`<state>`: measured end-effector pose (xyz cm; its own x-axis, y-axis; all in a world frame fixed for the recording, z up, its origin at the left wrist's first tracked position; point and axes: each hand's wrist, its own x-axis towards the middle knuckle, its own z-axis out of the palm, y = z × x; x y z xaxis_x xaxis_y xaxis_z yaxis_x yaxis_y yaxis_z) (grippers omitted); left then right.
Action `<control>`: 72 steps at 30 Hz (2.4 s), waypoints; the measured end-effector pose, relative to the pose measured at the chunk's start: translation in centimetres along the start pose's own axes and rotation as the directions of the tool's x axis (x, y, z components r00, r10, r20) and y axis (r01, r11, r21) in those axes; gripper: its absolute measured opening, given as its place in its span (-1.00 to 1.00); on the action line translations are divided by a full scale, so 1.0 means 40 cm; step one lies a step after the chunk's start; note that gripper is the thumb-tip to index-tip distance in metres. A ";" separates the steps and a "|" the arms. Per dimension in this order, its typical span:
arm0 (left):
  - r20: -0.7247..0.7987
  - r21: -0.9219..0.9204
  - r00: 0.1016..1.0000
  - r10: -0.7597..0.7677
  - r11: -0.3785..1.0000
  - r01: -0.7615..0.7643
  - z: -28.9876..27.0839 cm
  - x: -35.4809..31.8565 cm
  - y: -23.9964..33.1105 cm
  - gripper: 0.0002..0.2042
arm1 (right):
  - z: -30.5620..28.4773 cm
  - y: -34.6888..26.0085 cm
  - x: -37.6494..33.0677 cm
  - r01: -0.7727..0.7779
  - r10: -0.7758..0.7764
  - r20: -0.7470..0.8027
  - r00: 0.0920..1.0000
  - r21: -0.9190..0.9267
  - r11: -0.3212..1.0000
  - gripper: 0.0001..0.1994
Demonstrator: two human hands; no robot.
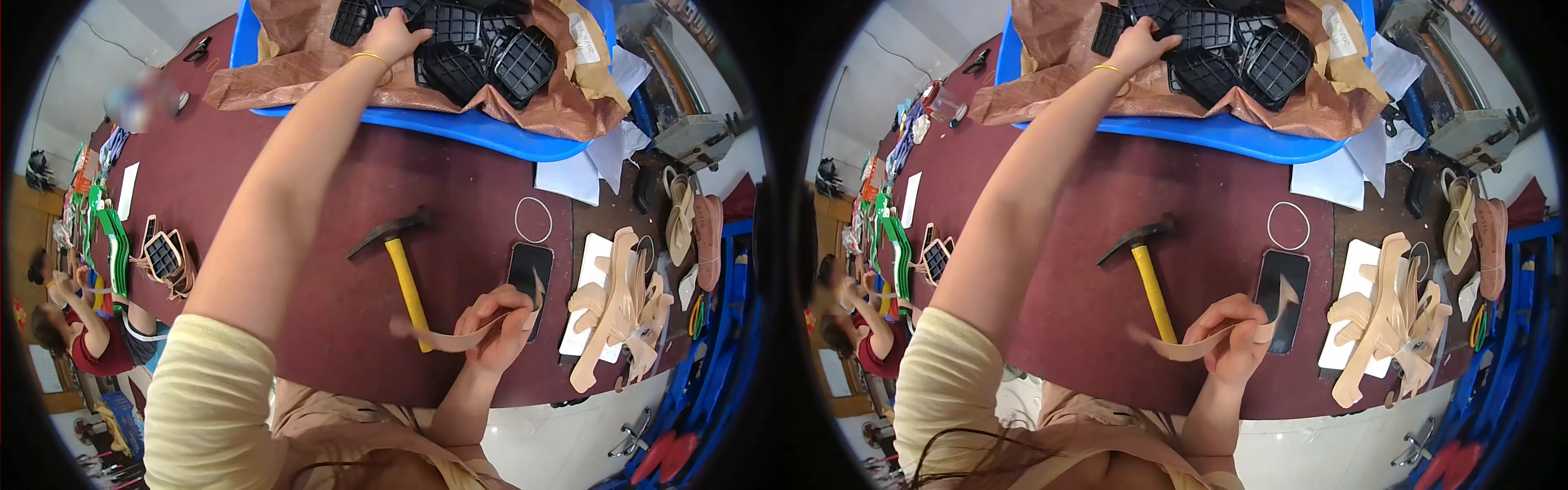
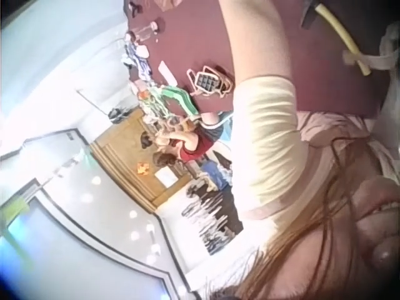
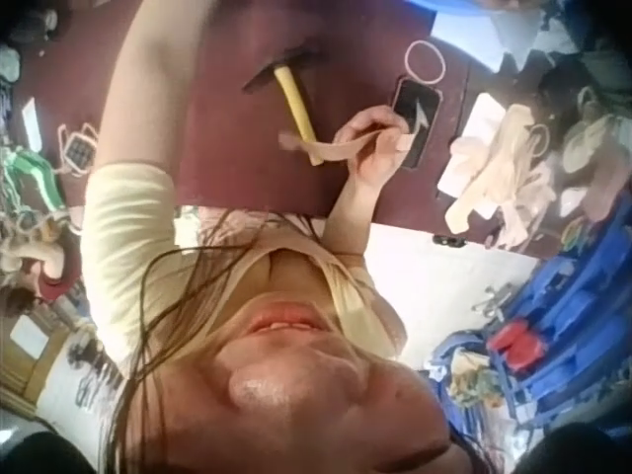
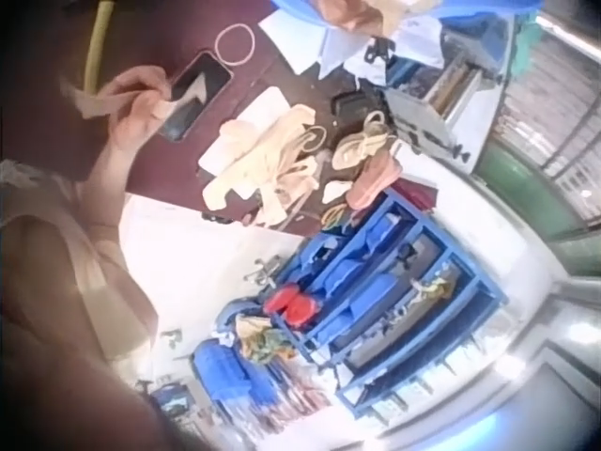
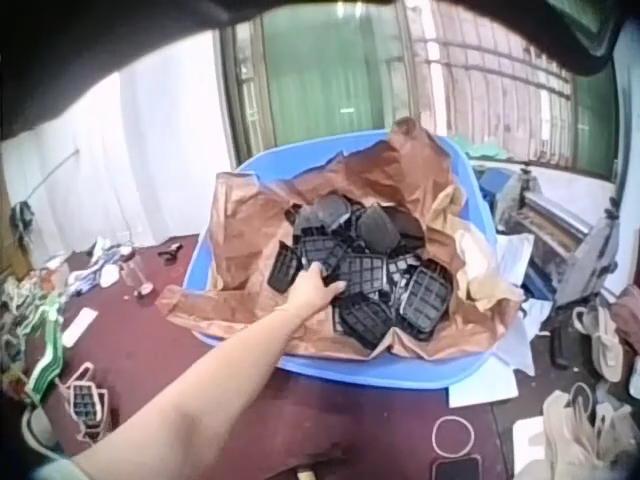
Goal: Assembling shoe heel components by hand and using a hammer.
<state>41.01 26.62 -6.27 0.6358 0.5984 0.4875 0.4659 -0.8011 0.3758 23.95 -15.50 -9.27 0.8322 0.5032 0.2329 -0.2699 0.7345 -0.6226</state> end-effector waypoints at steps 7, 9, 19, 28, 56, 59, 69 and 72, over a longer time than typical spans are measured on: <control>-0.543 0.056 0.773 0.327 0.933 -0.356 -0.282 -0.049 0.010 -0.86 | -0.024 0.004 -0.005 -0.050 0.050 -0.041 0.998 -0.001 0.999 -0.63; -0.233 -0.343 0.963 -0.134 0.938 0.047 -0.480 -0.106 0.007 -0.81 | -0.024 0.010 -0.005 -0.052 0.055 -0.068 0.996 0.047 0.998 -0.63; 0.318 0.202 0.944 -0.083 0.979 0.018 -0.555 -0.846 -0.276 -0.51 | 0.024 0.042 -0.024 -0.057 0.053 -0.024 0.998 -0.289 0.956 -0.70; 0.347 0.262 0.845 -0.406 0.907 0.329 -0.635 -0.906 -0.179 -0.28 | 0.053 -0.122 -0.127 0.039 -0.066 -0.039 0.997 -0.474 0.880 -0.72; 0.650 -0.753 0.717 -0.252 -0.347 0.560 -0.728 -1.060 -0.081 -0.61 | 0.468 0.041 -0.069 -0.423 0.326 0.530 0.783 0.068 0.904 -0.58; 0.837 -0.408 0.539 0.097 -0.545 0.732 -0.635 -1.134 0.109 -0.56 | 0.563 0.045 -0.124 -0.473 0.524 0.509 0.682 -0.239 0.848 -0.56; 0.807 -0.464 0.578 -0.122 -0.736 0.493 -0.625 -1.084 0.140 -0.77 | 0.363 0.035 -0.358 -0.378 0.428 -0.031 0.903 -0.529 0.759 -0.80; 0.730 -0.565 0.672 -0.120 -0.658 0.497 -0.663 -1.093 0.140 -0.70 | 0.312 0.015 -0.355 -0.367 0.365 -0.077 0.928 -0.362 0.857 -0.84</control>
<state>-0.49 -3.73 -4.57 0.8212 0.4897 -0.2930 -0.3388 0.8315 0.4402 5.92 -16.52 -3.62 0.7110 0.6998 -0.0685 -0.3615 0.2802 -0.8893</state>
